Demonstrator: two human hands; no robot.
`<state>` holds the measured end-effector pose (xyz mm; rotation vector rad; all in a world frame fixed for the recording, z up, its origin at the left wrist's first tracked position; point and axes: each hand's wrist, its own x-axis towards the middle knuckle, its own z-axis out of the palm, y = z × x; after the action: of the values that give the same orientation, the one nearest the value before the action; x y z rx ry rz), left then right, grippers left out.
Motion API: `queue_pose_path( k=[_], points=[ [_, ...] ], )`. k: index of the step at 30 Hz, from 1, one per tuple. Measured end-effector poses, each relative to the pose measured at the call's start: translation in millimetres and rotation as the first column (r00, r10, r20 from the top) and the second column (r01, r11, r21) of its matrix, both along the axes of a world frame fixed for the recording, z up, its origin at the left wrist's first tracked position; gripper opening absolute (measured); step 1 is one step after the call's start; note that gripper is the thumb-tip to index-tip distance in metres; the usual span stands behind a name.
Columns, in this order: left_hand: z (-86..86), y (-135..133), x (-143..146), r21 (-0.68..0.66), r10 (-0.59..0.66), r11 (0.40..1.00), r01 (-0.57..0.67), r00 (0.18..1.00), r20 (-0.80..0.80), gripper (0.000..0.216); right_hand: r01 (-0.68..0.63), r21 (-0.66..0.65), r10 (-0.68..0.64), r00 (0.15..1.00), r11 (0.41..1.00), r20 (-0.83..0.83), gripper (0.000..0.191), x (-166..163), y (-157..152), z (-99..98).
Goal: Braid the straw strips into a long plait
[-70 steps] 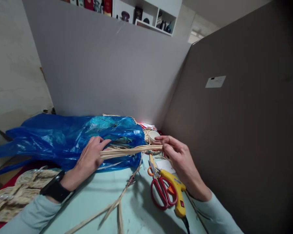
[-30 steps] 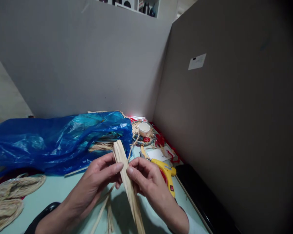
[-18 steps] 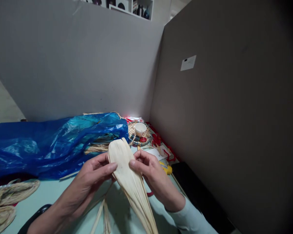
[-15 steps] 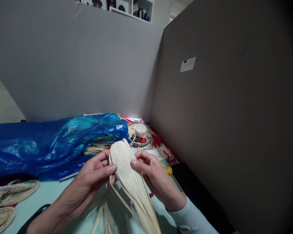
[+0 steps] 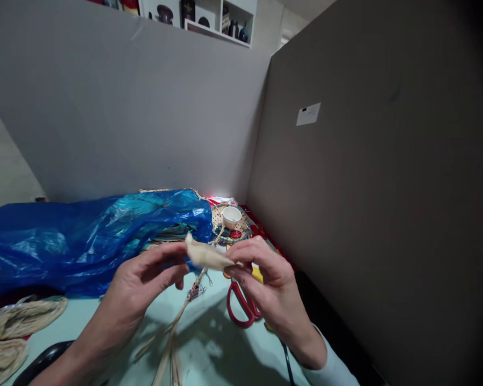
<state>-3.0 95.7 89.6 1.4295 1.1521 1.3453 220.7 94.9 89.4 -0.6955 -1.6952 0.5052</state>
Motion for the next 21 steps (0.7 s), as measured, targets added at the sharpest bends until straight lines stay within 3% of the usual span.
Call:
queue_pose_path(
  k=[3, 6, 10, 14, 21],
  points=[
    [6.4, -5, 4, -0.15, -0.026, 0.987, 0.052, 0.984, 0.174, 0.036, 0.086, 0.331, -0.133, 0.984, 0.94, 0.122, 0.027, -1, 1, -1.9],
    [8.4, -8, 6, -0.263, -0.086, 0.95, 0.166, 0.953, 0.292, 0.039, 0.098, 0.449, -0.203, 0.96, 0.888, 0.191, 0.033, -3, 2, -5.3],
    [-2.4, -9, 9, -0.252, -0.235, 0.923, 0.29, 0.945, 0.226, 0.043, 0.035, 0.456, -0.21, 0.917, 0.889, 0.338, 0.028, -9, -1, -13.9],
    [-15.2, -7, 14, -0.18, -0.266, 0.942, 0.283, 0.957, 0.111, 0.037, -0.069, 0.463, -0.178, 0.865, 0.884, 0.469, 0.021, -16, -2, -24.3],
    [-14.1, -1, 13, -0.226, -0.219, 0.944, 0.241, 0.969, 0.118, 0.027, -0.021, 0.338, -0.111, 0.924, 0.941, 0.366, 0.027, -15, 0, -31.9]
  ],
)
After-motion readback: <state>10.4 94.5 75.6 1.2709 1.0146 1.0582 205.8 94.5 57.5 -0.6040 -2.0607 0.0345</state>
